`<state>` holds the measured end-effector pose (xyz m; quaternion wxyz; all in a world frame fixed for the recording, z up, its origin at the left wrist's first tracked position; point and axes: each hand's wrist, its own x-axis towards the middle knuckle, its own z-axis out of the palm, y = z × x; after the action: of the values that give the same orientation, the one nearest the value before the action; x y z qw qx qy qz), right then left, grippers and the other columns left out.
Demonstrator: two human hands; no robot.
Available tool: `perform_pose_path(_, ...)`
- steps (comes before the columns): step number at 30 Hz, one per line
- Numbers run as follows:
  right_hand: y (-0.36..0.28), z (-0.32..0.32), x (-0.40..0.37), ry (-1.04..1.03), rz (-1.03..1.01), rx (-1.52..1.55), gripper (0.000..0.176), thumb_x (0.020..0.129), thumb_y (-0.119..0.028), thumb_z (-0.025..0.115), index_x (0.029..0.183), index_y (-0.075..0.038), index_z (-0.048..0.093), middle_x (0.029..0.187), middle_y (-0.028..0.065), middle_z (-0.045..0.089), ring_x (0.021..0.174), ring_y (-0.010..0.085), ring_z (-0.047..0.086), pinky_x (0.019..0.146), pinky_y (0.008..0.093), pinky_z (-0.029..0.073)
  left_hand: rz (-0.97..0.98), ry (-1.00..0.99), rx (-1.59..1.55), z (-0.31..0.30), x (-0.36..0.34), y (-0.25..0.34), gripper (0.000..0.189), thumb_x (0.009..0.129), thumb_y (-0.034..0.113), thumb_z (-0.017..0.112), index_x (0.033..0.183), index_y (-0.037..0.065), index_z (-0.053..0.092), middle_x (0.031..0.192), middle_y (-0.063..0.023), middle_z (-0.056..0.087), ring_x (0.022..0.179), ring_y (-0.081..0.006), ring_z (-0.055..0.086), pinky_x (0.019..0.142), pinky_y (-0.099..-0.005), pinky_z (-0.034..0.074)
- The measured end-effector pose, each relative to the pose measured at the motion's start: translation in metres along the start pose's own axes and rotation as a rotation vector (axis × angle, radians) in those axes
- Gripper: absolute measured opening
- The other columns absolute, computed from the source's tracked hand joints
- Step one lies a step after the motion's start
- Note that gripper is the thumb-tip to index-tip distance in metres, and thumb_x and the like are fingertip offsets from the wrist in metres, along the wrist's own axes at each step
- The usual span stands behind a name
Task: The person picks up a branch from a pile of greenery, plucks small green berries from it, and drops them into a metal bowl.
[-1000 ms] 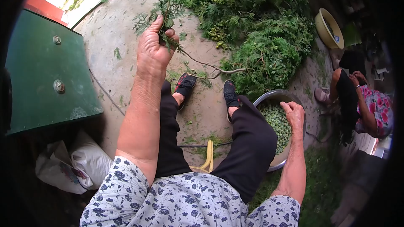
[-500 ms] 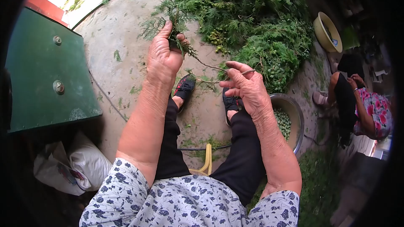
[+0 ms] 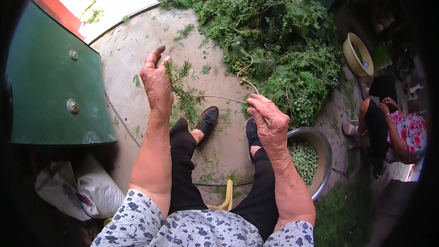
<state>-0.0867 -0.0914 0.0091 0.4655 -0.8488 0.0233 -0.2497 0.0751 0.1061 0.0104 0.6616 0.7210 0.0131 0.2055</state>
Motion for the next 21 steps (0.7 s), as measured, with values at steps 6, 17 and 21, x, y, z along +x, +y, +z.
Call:
perform_pose_path(6, -0.008, -0.006, -0.009, -0.047, -0.164, -0.107, 0.024, 0.073, 0.000, 0.067, 0.097, -0.001, 0.064, 0.101, 0.0157, 0.062, 0.091, 0.0264, 0.062, 0.078, 0.0306, 0.051, -0.166, -0.716, 0.195, 0.000, 0.003, 0.004, 0.025, 0.082, 0.013, 0.059, 0.102, -0.001, 0.063, 0.093, -0.0079, 0.065, 0.087, -0.0133, 0.057, 0.079, -0.0255, 0.043)
perform_pose_path(17, -0.033, -0.005, -0.032, -0.168, -0.494, -0.078, 0.041, 0.062, 0.009, 0.070, 0.101, -0.001, 0.062, 0.111, 0.0196, 0.057, 0.095, 0.0321, 0.059, 0.079, 0.0365, 0.050, -0.709, -0.481, -0.556, 0.023, -0.001, -0.007, 0.043, 0.091, 0.022, 0.051, 0.122, -0.005, 0.040, 0.112, -0.0198, 0.056, 0.098, -0.0258, 0.058, 0.084, -0.0355, 0.048)
perform_pose_path(21, -0.039, 0.001, -0.037, -0.307, -0.568, -0.016, 0.040, 0.062, 0.006, 0.070, 0.101, 0.003, 0.061, 0.111, 0.0211, 0.056, 0.094, 0.0339, 0.060, 0.076, 0.0367, 0.052, -0.679, -0.321, -0.832, 0.026, 0.002, -0.009, 0.031, 0.092, 0.020, 0.048, 0.114, -0.002, 0.042, 0.114, -0.0191, 0.053, 0.099, -0.0266, 0.057, 0.084, -0.0377, 0.049)
